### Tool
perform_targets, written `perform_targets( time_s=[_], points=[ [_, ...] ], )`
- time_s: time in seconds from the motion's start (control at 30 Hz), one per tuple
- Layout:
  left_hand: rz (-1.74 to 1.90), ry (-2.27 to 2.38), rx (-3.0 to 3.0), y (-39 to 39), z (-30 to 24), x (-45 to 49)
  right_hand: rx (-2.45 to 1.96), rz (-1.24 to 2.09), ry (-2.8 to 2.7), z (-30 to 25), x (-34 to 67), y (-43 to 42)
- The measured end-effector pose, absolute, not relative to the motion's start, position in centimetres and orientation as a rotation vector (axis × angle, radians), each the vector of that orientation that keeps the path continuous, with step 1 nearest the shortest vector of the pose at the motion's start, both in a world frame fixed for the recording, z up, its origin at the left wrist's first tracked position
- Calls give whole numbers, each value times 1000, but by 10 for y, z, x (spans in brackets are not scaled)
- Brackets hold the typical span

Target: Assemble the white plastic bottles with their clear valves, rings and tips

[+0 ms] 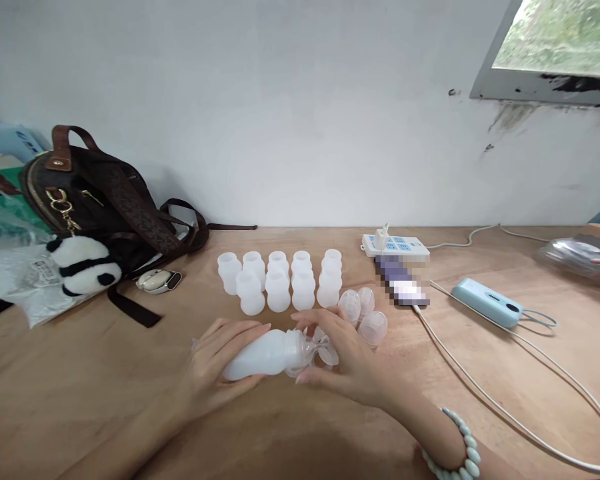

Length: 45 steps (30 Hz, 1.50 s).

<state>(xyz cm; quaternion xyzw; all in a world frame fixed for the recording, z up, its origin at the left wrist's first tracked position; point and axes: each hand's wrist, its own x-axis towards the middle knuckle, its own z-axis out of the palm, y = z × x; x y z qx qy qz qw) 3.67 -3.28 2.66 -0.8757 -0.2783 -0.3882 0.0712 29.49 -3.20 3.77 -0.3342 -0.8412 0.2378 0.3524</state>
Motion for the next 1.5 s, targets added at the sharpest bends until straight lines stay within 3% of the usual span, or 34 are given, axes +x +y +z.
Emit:
perform_targets(
  time_s=[0.47, 0.8, 0.93, 1.07, 1.17, 1.37, 1.5],
  points=[
    [-1153, -732, -2663, -33, 25, 38, -831, 425, -2173, 37, 289, -35],
    [-1046, -669, -2472, -38, 19, 38, -960, 704, -1998, 32, 284, -42],
    [-1160, -715, -2497, -33, 18, 36, -878, 349, -2103, 49, 299, -31],
    [-1223, -749, -2493, -31, 17, 33, -1200, -307, -1914, 51, 317, -12],
    [-1224, -757, -2509, -30, 16, 33, -1421, -512, -1987, 41, 325, 0],
    [-1260, -767, -2505, -32, 19, 34, -1389, -426, -1880, 46, 330, -1],
    [-1294, -867, -2533, -35, 26, 36, -1035, -67, -1659, 61, 327, -18]
  ],
)
